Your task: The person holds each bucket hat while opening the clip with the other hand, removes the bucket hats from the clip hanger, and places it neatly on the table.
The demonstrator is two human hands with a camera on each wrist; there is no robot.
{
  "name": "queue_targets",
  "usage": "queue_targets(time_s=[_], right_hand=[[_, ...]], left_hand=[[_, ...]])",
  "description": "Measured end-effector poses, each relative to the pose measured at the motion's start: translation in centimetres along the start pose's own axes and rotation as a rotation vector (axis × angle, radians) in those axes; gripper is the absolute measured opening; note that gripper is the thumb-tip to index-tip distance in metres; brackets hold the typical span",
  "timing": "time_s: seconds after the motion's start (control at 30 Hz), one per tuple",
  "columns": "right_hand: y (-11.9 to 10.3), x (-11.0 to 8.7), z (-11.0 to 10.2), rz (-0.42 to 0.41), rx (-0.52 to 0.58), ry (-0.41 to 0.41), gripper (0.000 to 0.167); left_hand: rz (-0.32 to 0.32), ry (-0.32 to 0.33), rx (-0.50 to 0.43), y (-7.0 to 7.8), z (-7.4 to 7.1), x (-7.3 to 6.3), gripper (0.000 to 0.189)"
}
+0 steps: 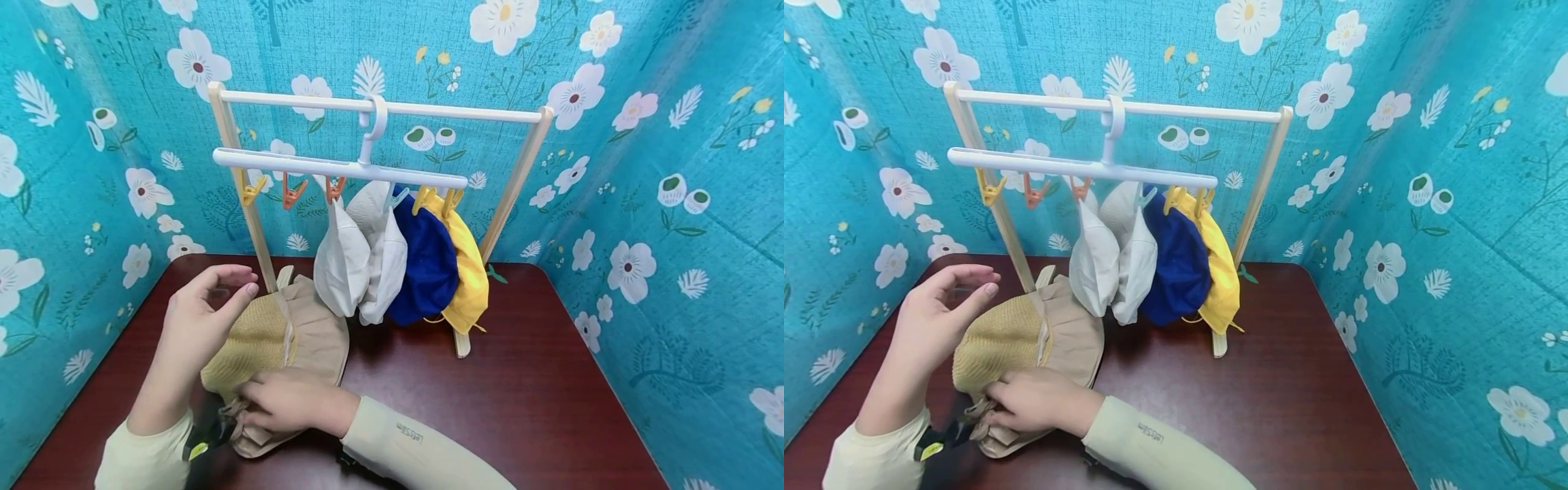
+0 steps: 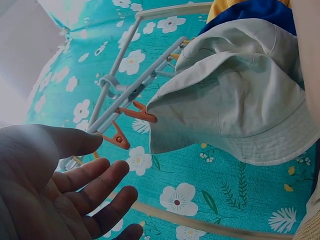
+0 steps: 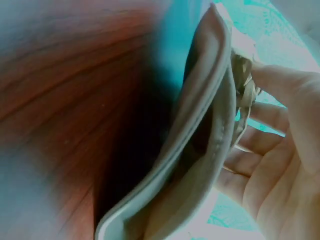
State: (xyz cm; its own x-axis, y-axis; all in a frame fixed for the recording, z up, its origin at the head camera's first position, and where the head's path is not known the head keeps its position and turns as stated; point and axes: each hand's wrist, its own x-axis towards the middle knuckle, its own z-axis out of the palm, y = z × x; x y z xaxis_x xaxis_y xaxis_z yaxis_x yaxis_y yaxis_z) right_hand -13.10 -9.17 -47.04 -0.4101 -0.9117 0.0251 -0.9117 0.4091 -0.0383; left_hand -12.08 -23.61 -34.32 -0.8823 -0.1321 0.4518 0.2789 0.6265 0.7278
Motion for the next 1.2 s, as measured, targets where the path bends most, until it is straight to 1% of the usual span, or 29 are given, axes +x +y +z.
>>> queue_targets(time_s=[0.13,0.3,0.43,0.57,0.7,0.93,1.2], right_hand=[[0.3,-0.7,-0.1,-0.021,-0.042,0.040,0.051],[0.7,-1.9,-0.3,-0.058,-0.075,0.115,0.048],[0.9,-2.8,-0.7,-0.079,-0.075,0.140,0.048],[1.1,-3.7,-1.2,-0.079,-0.065,0.148,0.051],[1.5,-4.7,-1.6,-0.076,-0.054,0.167,0.051],[2.1,-6.4,-2.4,-0.082,-0.050,0.233,0.047],[3.7,-8.1,-3.0,-0.071,-0.040,0.312,0.042]], left_hand=[[0.002,-0.003,-0.002,-0.1,0.2,0.0,0.028],[0.025,-0.016,-0.017,-0.2,0.5,0.0,0.027],[0.023,-0.014,-0.016,-0.3,0.5,-0.2,0.026],[0.030,-0.013,-0.011,-0.3,0.5,-0.1,0.026],[0.041,-0.016,-0.013,-0.3,0.5,0.0,0.025],[0.043,-0.019,-0.012,-0.3,0.6,0.0,0.025],[0.044,-0.026,-0.012,-0.2,0.7,0.1,0.025]])
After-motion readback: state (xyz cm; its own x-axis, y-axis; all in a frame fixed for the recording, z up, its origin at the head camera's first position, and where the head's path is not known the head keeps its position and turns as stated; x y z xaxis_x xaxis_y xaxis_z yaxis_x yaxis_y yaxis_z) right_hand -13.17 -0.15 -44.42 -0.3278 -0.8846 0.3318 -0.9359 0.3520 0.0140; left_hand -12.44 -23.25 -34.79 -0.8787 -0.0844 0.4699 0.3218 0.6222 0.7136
